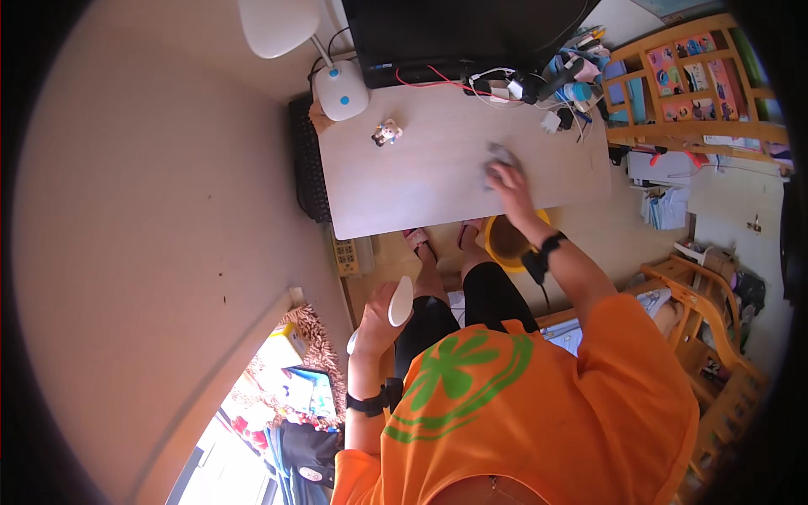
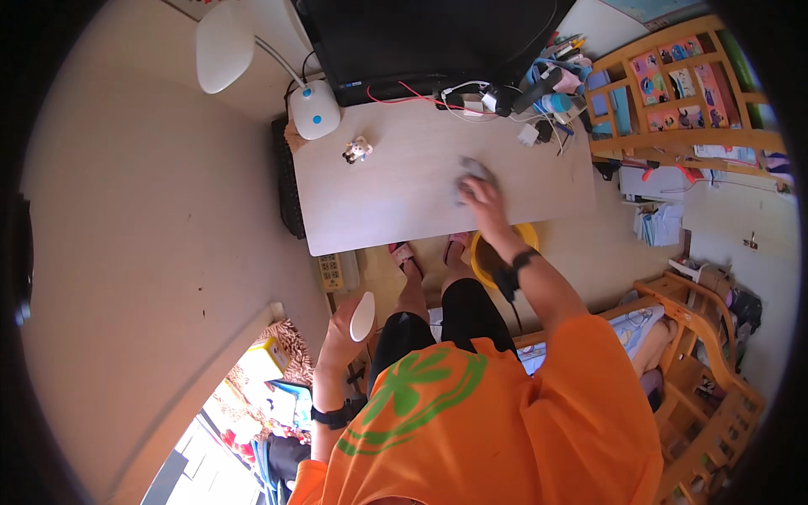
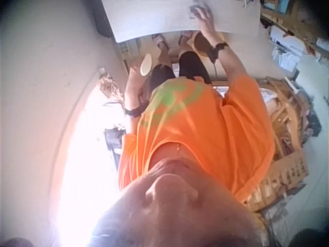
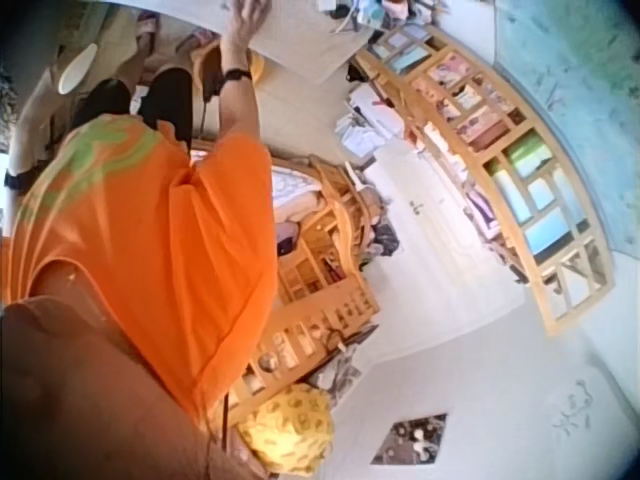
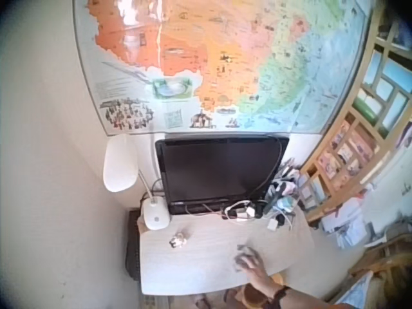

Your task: Wiping a desk and cabinet with a damp cloth.

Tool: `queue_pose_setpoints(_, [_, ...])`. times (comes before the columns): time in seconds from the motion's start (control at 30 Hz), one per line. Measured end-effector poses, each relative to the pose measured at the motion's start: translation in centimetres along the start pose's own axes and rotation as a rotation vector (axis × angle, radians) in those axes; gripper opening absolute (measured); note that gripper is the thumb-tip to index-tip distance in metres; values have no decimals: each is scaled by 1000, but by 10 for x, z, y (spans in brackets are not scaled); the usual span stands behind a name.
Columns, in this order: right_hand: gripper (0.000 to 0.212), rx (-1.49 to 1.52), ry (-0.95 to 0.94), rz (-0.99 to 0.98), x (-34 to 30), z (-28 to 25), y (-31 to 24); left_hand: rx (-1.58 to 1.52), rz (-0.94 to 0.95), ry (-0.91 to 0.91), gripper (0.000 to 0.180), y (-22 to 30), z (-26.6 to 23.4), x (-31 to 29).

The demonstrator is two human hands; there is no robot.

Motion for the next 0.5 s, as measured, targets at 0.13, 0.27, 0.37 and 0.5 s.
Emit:
queue_pose_setpoints(0.13, [47, -238, -18, 515, -86, -1, 73, -26, 20, 77, 42, -3, -11, 5])
queue_pose_setpoints(0.27, [52, -164, -56, 428, -67, 27, 35, -36, 52, 127, 39, -11, -16, 1])
queue_pose_setpoints(0.37, [51, -161, -82, 115, 0, 34, -77, -56, -18, 156, 40, -25, -20, -18])
queue_pose_setpoints(0.5, [46, -32, -45, -138, 66, 69, -198, -49, -38, 153, 43, -30, -24, -29])
Point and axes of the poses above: each hand's wrist, its own x-axis towards the middle knuckle, its own z-axis out of the palm, y = z × x, the point moved 2 cm from there along x, towards the middle knuckle, and after that the axes turned 13 degrees about -x, right-handed, at the moved point
